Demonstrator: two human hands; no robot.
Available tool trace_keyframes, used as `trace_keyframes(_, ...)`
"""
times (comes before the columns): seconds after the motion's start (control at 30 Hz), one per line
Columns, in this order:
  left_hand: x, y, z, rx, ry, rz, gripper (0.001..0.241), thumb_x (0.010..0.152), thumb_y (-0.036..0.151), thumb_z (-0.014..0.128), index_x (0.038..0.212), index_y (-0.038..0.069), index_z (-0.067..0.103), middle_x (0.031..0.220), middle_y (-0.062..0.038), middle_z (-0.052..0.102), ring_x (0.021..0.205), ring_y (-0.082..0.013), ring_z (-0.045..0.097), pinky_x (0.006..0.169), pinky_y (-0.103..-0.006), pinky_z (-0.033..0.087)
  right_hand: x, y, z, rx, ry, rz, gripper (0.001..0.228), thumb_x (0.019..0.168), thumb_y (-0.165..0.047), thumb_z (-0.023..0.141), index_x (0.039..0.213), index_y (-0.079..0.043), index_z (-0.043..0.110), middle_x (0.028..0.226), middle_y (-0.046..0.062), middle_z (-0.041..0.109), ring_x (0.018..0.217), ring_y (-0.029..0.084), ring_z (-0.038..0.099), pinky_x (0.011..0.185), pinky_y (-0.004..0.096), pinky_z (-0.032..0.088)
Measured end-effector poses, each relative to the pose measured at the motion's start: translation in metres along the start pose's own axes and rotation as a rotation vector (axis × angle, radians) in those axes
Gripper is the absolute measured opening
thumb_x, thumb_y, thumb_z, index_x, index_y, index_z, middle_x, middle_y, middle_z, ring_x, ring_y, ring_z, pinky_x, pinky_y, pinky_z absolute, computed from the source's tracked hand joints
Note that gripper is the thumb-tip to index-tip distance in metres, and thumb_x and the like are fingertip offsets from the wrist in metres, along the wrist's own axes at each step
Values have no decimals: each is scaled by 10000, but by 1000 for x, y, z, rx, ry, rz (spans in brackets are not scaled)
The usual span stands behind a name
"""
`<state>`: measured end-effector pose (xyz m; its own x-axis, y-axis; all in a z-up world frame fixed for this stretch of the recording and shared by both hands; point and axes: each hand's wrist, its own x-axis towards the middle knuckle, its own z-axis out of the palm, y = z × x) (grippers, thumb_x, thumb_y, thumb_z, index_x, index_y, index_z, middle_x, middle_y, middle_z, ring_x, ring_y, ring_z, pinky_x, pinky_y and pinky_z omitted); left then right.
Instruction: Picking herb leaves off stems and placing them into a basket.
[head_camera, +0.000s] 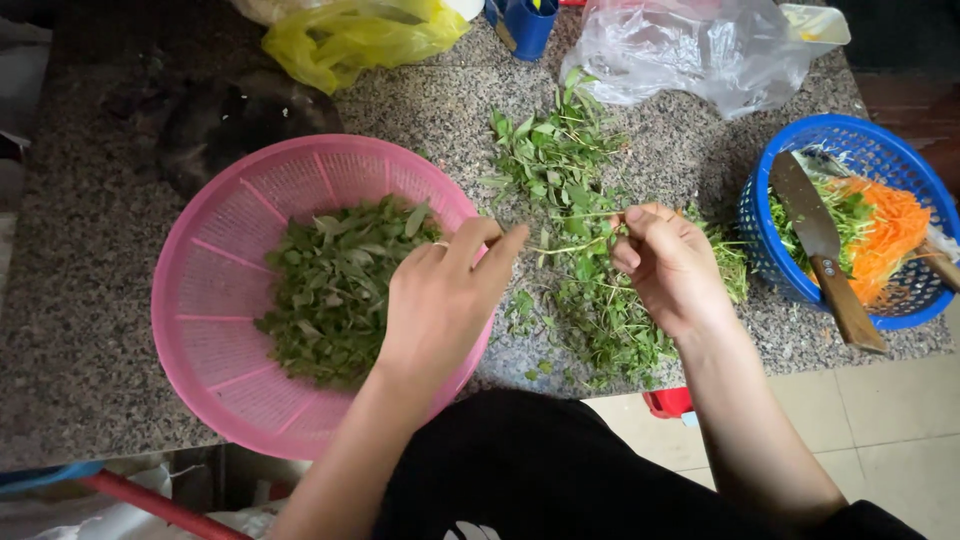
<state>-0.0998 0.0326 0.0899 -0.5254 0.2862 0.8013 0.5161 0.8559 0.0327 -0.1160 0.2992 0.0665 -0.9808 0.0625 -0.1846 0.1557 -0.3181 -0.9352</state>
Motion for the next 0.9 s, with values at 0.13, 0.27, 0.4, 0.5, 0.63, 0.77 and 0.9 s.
trace_keyframes(0.13,-4,-4,1,-21,2,11,140,944,85,700,942,224,714,948,58,592,522,-132,522,592,-275,513,3,9,-6,-11,-5,-16,67,1044,-119,620,1012,-60,625,1004,114,673,579,51,448,598,220,392)
trace_keyframes(0.27,-16,-3,5,-97,-10,-100,54,949,157,733,953,210,735,944,58,623,547,-154,579,600,-296,526,1,11,-3,-74,-66,-66,101,1047,-109,607,977,-36,603,1012,155,660,601,70,416,602,239,374)
trace_keyframes(0.4,-21,3,3,-191,-16,-301,53,899,172,768,907,221,748,912,67,660,594,-184,651,604,-309,545,-5,7,12,-106,-36,-76,132,1058,-112,603,965,-20,620,1009,138,694,595,57,426,626,235,398)
trace_keyframes(0.5,-31,4,5,-229,-74,-612,51,883,181,781,917,218,789,928,59,700,697,-194,723,630,-308,567,-1,11,12,-44,104,-80,66,1052,-107,630,1007,-58,632,985,109,704,595,56,455,630,220,401)
trace_keyframes(0.63,-42,-8,-1,-166,-197,-741,67,949,193,746,982,177,802,957,44,704,711,-217,737,636,-376,600,2,7,5,-21,156,-63,81,1051,-124,651,991,-74,629,958,87,693,604,57,448,624,219,400)
trace_keyframes(0.77,-43,-5,1,-297,-279,-822,166,954,189,726,1092,138,802,1015,-19,705,779,-295,763,649,-456,617,-3,0,15,-6,157,1,84,1032,-142,667,984,-87,626,959,73,672,620,61,442,630,227,403)
trace_keyframes(0.9,-27,12,3,-452,-235,-855,138,921,278,775,1012,181,812,990,37,724,788,-253,778,635,-412,632,-6,2,19,-2,152,41,82,1027,-148,667,996,-83,628,966,66,651,629,63,449,633,238,401)
